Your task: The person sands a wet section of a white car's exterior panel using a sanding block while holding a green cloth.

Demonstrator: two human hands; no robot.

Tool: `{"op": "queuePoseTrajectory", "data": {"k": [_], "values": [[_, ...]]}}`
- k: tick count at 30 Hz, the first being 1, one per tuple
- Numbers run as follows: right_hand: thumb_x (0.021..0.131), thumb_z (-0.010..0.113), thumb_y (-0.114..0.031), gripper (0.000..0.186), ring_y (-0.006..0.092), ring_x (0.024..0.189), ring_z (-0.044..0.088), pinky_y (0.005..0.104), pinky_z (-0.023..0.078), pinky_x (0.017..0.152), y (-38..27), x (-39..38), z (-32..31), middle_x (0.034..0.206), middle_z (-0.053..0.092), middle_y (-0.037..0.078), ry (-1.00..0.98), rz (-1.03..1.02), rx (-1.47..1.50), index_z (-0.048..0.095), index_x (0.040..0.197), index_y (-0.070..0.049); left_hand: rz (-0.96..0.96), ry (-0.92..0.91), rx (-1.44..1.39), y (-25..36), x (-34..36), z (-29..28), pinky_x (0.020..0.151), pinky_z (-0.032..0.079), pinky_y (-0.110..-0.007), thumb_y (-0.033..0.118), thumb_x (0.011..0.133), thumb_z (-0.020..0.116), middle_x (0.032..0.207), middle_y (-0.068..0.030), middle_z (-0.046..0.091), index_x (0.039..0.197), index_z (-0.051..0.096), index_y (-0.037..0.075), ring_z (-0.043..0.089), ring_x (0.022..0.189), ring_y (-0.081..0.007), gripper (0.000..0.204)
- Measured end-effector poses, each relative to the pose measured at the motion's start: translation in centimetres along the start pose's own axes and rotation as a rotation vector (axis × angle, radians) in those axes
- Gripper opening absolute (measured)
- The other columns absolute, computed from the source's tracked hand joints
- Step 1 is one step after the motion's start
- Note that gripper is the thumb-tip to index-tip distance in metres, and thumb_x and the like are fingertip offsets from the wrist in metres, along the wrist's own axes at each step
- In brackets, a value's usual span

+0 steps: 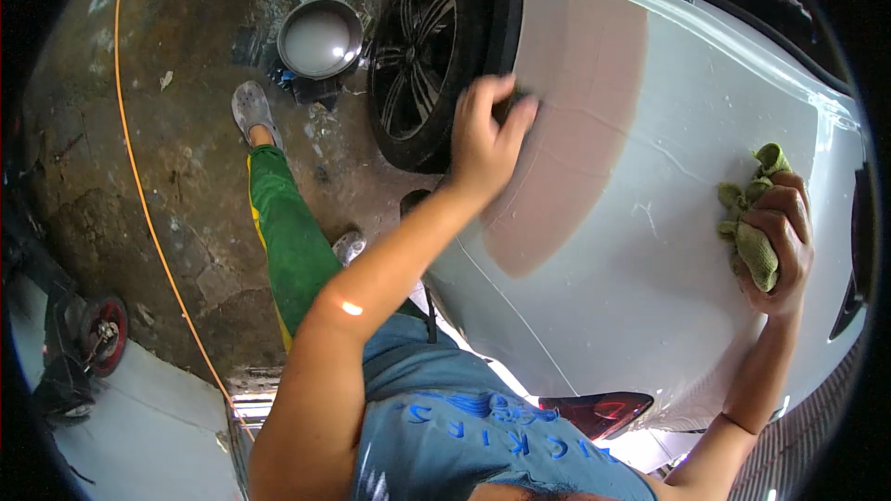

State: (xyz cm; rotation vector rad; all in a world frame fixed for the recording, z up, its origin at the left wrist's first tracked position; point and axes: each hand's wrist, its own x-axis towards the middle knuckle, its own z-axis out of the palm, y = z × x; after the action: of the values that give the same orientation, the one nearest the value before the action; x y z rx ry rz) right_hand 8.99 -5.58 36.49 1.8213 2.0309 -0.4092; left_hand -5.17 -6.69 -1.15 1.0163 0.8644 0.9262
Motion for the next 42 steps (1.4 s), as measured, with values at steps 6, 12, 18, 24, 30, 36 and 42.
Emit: {"op": "queuePoseTrajectory", "data": {"k": [6, 12, 18, 24, 30, 36, 42], "values": [[0.048, 0.076, -0.006, 0.045, 0.0404, 0.097, 0.058, 0.0519, 0.049, 0.087, 0.2, 0.4, 0.1, 0.094, 0.057, 0.014, -0.025, -0.033, -0.024, 0.065, 0.091, -0.004, -0.022, -0.015, 0.007, 0.4, 7.0, 1.6, 0.098, 0.047, -0.04, 0.027, 0.094, 0.072, 0.122, -0.0199, 0.065, 0.121, 0.062, -0.002, 0.062, 0.113, -0.0314, 0.041], [0.048, 0.077, -0.006, 0.044, 0.0408, 0.097, 0.058, 0.0521, 0.049, 0.087, 0.2, -0.4, 0.1, 0.094, 0.058, 0.013, -0.02, 0.01, -0.013, 0.065, 0.091, -0.004, 0.05, -0.068, 0.106, -0.3, -8.3, -3.2, 0.097, 0.045, -0.045, 0.032, 0.093, 0.073, 0.113, -0.0172, 0.064, 0.119, 0.06, 0.0, 0.06, 0.106, -0.0353, 0.043], [0.049, 0.076, -0.004, 0.042, 0.0407, 0.097, 0.059, 0.0518, 0.049, 0.086, -0.2, 0.8, 0.1, 0.093, 0.058, 0.013, -0.014, -0.014, -0.001, 0.064, 0.089, -0.003, 0.1, 0.03, 0.067, 0.7, 10.2, 2.1, 0.096, 0.049, -0.041, 0.034, 0.093, 0.072, 0.116, -0.0194, 0.068, 0.118, 0.064, -0.001, 0.064, 0.109, -0.0341, 0.044], [0.05, 0.077, -0.005, 0.043, 0.0402, 0.099, 0.059, 0.0513, 0.049, 0.084, -0.2, 0.1, 0.2, 0.095, 0.058, 0.013, -0.01, 0.005, 0.023, 0.064, 0.091, -0.004, -0.027, -0.034, -0.022, -0.5, -2.9, -1.0, 0.097, 0.046, -0.044, 0.029, 0.093, 0.073, 0.113, -0.0166, 0.065, 0.119, 0.062, -0.001, 0.061, 0.109, -0.0333, 0.041], [0.048, 0.076, -0.005, 0.045, 0.0407, 0.1, 0.059, 0.0513, 0.049, 0.087, 0.3, -0.4, 0.0, 0.098, 0.058, 0.014, -0.019, -0.006, -0.004, 0.066, 0.092, -0.005, 0.006, 0.011, -0.019, -1.1, -2.3, -0.9, 0.094, 0.047, -0.044, 0.025, 0.091, 0.074, 0.11, -0.0155, 0.066, 0.114, 0.062, 0.0, 0.061, 0.105, -0.0335, 0.036], [0.047, 0.075, -0.007, 0.046, 0.0407, 0.099, 0.058, 0.0519, 0.048, 0.087, 0.3, 0.5, 0.1, 0.097, 0.058, 0.014, -0.034, -0.006, -0.001, 0.065, 0.092, -0.004, 0.068, 0.024, 0.044, -0.5, 7.6, 1.8, 0.095, 0.049, -0.039, 0.03, 0.093, 0.073, 0.115, -0.017, 0.068, 0.118, 0.063, -0.001, 0.064, 0.109, -0.0299, 0.041], [0.048, 0.075, -0.008, 0.046, 0.0397, 0.098, 0.058, 0.0516, 0.048, 0.086, 0.0, -0.7, 0.3, 0.096, 0.057, 0.014, 0.004, 0.02, -0.036, 0.065, 0.093, -0.004, 0.034, -0.103, 0.142, -1.1, -7.8, -3.3, 0.1, 0.046, -0.041, 0.023, 0.093, 0.073, 0.116, -0.0157, 0.063, 0.122, 0.06, -0.001, 0.061, 0.112, -0.0292, 0.04]]}}
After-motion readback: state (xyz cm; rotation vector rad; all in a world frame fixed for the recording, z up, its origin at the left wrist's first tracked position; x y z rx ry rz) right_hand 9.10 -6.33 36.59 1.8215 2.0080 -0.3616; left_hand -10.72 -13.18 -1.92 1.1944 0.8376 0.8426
